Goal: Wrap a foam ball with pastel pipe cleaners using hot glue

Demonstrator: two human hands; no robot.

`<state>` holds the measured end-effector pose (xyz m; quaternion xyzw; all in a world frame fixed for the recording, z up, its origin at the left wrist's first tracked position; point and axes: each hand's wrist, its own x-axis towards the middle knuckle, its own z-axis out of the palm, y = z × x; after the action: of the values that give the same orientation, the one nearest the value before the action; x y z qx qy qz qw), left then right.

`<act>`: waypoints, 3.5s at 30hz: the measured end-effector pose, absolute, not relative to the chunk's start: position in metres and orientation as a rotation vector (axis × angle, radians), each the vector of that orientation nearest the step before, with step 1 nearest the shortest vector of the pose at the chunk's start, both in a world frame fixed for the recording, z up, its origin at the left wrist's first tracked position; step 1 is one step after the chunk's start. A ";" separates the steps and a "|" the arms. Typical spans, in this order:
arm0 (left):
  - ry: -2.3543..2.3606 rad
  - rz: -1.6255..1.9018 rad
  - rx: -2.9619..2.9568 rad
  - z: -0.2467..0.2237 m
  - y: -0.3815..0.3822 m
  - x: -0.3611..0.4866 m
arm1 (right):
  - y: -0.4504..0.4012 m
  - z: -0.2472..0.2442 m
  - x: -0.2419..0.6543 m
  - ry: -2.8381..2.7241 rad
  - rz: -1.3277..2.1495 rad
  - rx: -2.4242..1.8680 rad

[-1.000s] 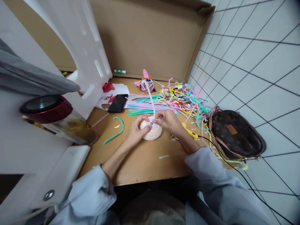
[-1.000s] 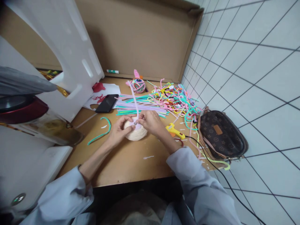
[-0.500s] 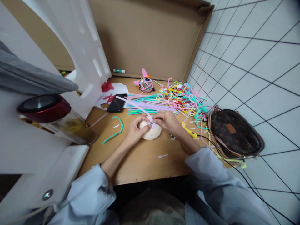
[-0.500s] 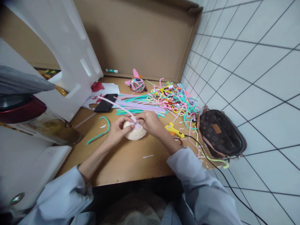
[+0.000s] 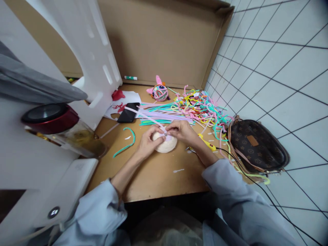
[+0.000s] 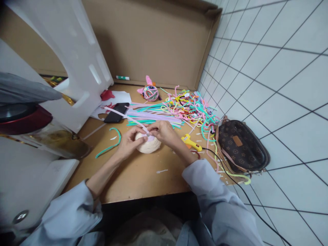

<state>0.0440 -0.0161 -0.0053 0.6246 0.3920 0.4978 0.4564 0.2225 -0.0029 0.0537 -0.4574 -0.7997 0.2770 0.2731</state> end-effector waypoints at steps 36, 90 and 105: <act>0.972 1.210 1.433 -0.004 -0.016 0.045 | 0.001 0.049 0.224 -2.069 0.788 -1.164; 0.889 1.153 1.735 -0.004 -0.005 0.026 | -0.001 0.042 0.217 -1.674 1.311 -1.176; 0.845 1.143 1.662 -0.002 -0.004 0.026 | -0.002 0.048 0.214 -1.639 1.312 -1.180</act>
<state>0.0262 -0.0038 -0.0021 0.6749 0.3433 0.4642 0.4595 0.2137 -0.0018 0.0475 -0.4574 -0.6353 0.5087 0.3583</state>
